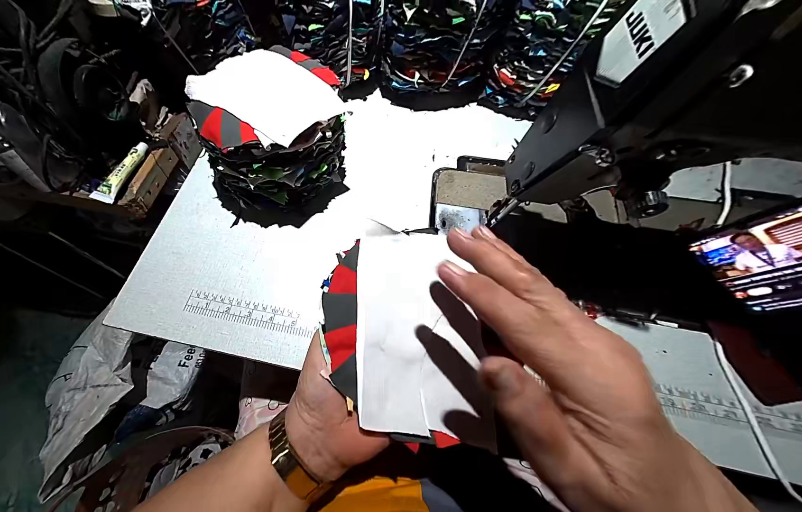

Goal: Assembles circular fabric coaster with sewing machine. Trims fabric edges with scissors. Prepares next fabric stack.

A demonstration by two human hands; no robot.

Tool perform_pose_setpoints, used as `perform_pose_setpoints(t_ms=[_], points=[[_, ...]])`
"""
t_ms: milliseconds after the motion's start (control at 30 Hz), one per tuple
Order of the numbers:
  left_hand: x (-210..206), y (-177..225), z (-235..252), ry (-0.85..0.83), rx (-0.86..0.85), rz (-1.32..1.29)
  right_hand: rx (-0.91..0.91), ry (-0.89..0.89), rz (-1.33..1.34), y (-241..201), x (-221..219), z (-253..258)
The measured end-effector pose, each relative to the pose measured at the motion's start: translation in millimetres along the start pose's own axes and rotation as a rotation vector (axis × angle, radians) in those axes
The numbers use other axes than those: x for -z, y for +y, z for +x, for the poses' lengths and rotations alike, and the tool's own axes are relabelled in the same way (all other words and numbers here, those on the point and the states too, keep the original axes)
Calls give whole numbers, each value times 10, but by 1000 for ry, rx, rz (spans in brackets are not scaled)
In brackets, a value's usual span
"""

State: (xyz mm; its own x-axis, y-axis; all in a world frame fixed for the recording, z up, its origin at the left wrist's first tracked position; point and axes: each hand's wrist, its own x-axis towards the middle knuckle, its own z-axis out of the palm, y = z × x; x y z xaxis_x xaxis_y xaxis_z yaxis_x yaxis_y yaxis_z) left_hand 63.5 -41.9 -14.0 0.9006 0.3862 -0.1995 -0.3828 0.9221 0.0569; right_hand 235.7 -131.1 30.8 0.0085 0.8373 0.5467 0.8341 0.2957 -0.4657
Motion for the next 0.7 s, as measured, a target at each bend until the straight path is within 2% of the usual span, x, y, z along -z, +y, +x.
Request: perform_pose_setpoints(t_ms=[100,200,433,567,633,700], points=[[74,-35,-8,-83,12,5,-79,-89,-220,-35,-216,81],[169,-23,-43,-128,-8,0,-104,-152,-326,-24,-412,53],[504,31,-79,-324,-51,20,-109,-225,-264,-45,-560,-49],[502,83,-119,-290,-94,75,-128,-182,-141,22,-334,-70],[477,196,-188,-214,-204,198,-180,-99,-136,126,-150,-147],[417,356,-238,-110,-406,348,-267,-34,-175,304,25,-310]])
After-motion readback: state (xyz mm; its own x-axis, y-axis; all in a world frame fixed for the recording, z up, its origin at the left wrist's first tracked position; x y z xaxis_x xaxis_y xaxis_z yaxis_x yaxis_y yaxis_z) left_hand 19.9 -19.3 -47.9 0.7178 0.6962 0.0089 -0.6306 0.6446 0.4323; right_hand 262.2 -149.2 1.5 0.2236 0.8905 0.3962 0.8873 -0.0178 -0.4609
